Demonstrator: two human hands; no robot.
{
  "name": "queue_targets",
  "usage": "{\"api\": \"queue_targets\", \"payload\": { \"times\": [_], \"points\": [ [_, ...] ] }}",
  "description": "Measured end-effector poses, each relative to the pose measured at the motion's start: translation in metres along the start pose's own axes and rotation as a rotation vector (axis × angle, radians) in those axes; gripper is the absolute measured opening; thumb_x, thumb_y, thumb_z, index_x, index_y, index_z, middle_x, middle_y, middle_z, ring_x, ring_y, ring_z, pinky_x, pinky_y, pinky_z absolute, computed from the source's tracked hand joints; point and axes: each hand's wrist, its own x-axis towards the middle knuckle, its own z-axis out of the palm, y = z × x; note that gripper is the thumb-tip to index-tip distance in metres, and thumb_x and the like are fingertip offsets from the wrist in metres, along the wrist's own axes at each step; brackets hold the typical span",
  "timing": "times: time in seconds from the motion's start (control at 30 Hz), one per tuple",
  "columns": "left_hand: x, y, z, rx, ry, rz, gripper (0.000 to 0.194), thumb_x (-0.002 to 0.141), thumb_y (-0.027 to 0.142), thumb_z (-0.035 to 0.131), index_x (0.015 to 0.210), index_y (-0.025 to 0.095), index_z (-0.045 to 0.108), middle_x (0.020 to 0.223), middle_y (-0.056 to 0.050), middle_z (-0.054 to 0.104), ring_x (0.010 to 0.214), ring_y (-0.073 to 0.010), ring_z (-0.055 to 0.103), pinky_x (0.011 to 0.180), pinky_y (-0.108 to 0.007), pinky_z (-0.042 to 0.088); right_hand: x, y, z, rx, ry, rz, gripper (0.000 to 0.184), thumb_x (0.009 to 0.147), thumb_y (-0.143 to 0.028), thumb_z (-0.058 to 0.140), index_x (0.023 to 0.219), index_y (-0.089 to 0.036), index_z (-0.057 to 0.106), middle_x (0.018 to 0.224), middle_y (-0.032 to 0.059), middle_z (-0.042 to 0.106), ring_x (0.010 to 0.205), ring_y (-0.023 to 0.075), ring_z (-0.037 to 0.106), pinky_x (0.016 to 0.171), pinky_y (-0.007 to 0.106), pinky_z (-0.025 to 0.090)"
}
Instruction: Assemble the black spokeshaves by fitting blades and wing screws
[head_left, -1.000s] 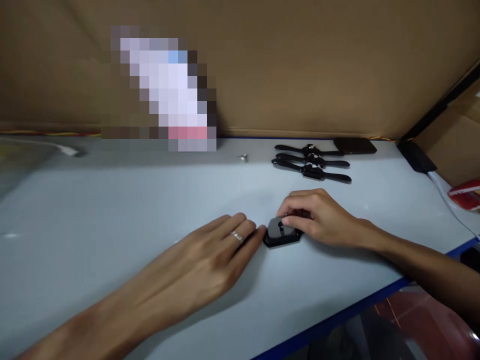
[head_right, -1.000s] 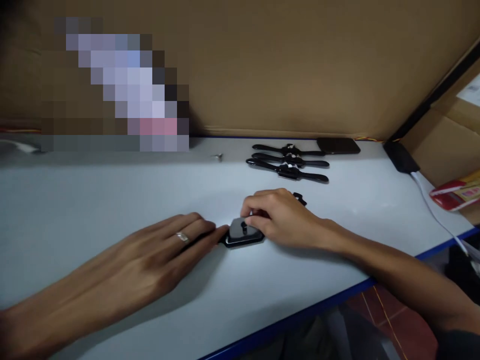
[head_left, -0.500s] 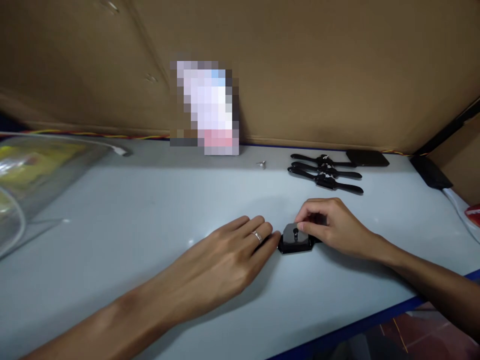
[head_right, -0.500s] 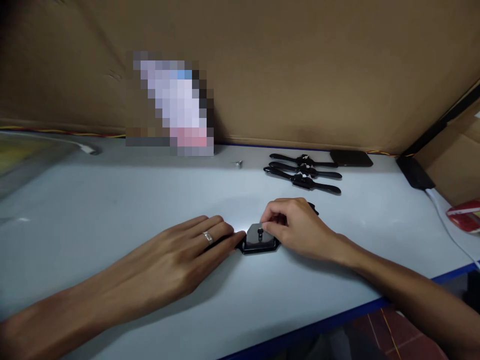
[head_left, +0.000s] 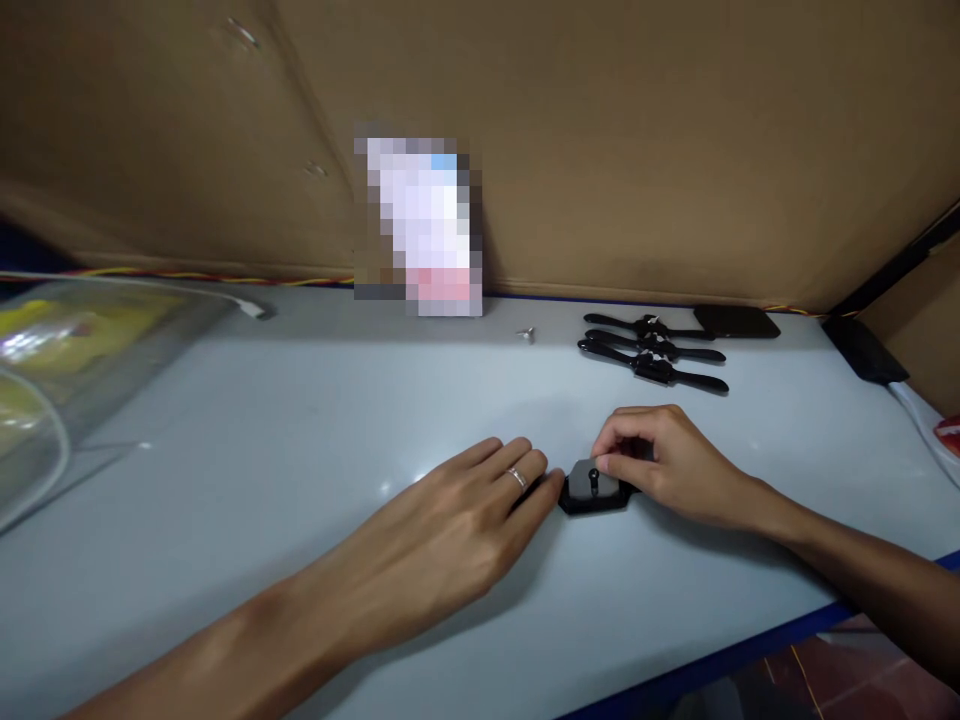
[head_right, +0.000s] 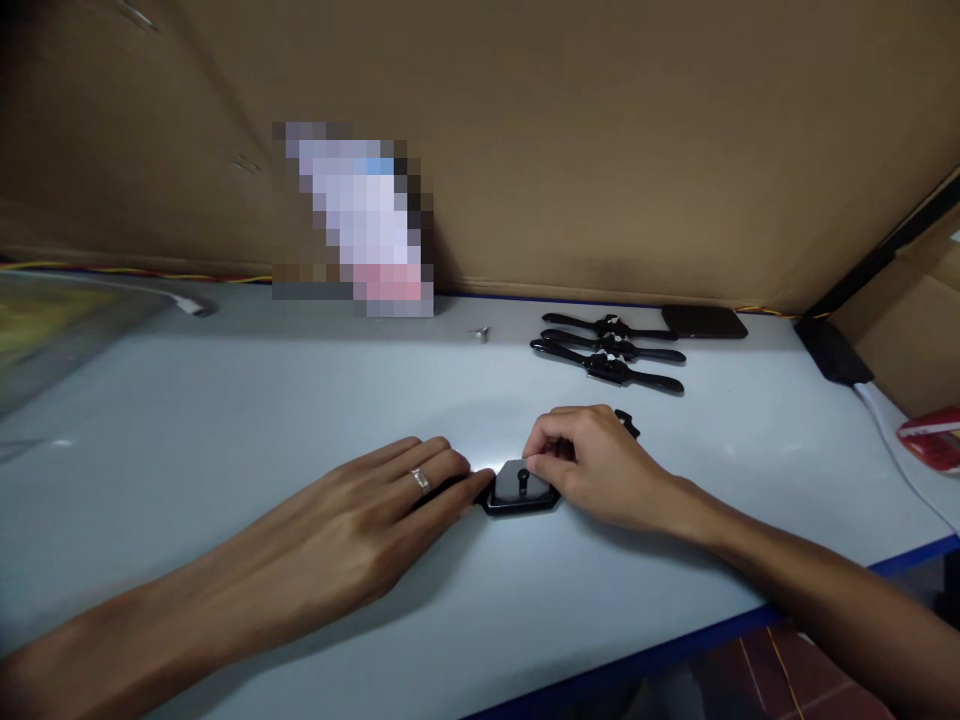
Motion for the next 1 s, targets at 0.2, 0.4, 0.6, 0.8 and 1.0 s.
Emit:
{"api": "queue_targets", "payload": {
  "times": [0.2, 0.4, 0.6, 0.8, 1.0],
  "points": [
    [-0.001, 0.000, 0.003, -0.032, -0.003, -0.034, 0.027, 0.099, 0.003, 0.040, 0.104, 0.010, 0.065, 0.086, -0.007, 0.060, 0.075, -0.0224, 0.054, 0.066, -0.036, 0.043, -0.001, 0.000, 0.003, -0.043, 0.018, -0.060, 0.015, 0.087, -0.007, 0.065, 0.079, -0.017, 0.072, 0.078, -0.0009, 0.068, 0.069, 0.0115, 0.058, 0.066, 0.026, 0.043],
    [-0.004, 0.002, 0.009, -0.060, 0.042, -0.060, 0.031, 0.100, 0.005, 0.037, 0.109, 0.013, 0.065, 0.089, -0.007, 0.062, 0.077, -0.0242, 0.056, 0.066, -0.037, 0.043, 0.002, 0.014, -0.030, -0.276, 0.469, -0.166, 0.028, 0.096, -0.031, 0.058, 0.071, -0.020, 0.065, 0.070, 0.0005, 0.067, 0.066, 0.0149, 0.059, 0.064, 0.029, 0.044],
    [-0.009, 0.000, 0.019, -0.072, 0.041, -0.065, 0.032, 0.099, 0.003, 0.037, 0.113, 0.014, 0.064, 0.092, -0.008, 0.062, 0.080, -0.0248, 0.055, 0.066, -0.038, 0.041, 0.011, 0.037, -0.073, -0.499, 0.636, -0.009, 0.036, 0.098, -0.034, 0.051, 0.064, -0.021, 0.055, 0.062, 0.0006, 0.055, 0.059, 0.0152, 0.045, 0.060, 0.031, 0.031],
    [-0.008, 0.000, 0.017, -0.081, 0.021, -0.067, 0.033, 0.098, 0.001, 0.036, 0.113, 0.013, 0.062, 0.090, -0.008, 0.060, 0.079, -0.0245, 0.054, 0.066, -0.038, 0.041, -0.004, 0.034, -0.083, -0.576, 0.199, 0.141, 0.016, 0.081, -0.036, 0.078, 0.076, -0.023, 0.070, 0.066, 0.0002, 0.063, 0.060, 0.0161, 0.050, 0.058, 0.029, 0.029],
    [-0.004, 0.001, 0.012, -0.067, 0.026, -0.063, 0.031, 0.098, 0.002, 0.036, 0.111, 0.014, 0.062, 0.089, -0.007, 0.060, 0.077, -0.0234, 0.053, 0.065, -0.036, 0.041, -0.001, 0.032, -0.070, -0.460, -0.010, 0.110, 0.012, 0.081, -0.023, 0.076, 0.073, -0.021, 0.066, 0.063, -0.0023, 0.059, 0.060, 0.0145, 0.050, 0.056, 0.028, 0.031]
  ]
}}
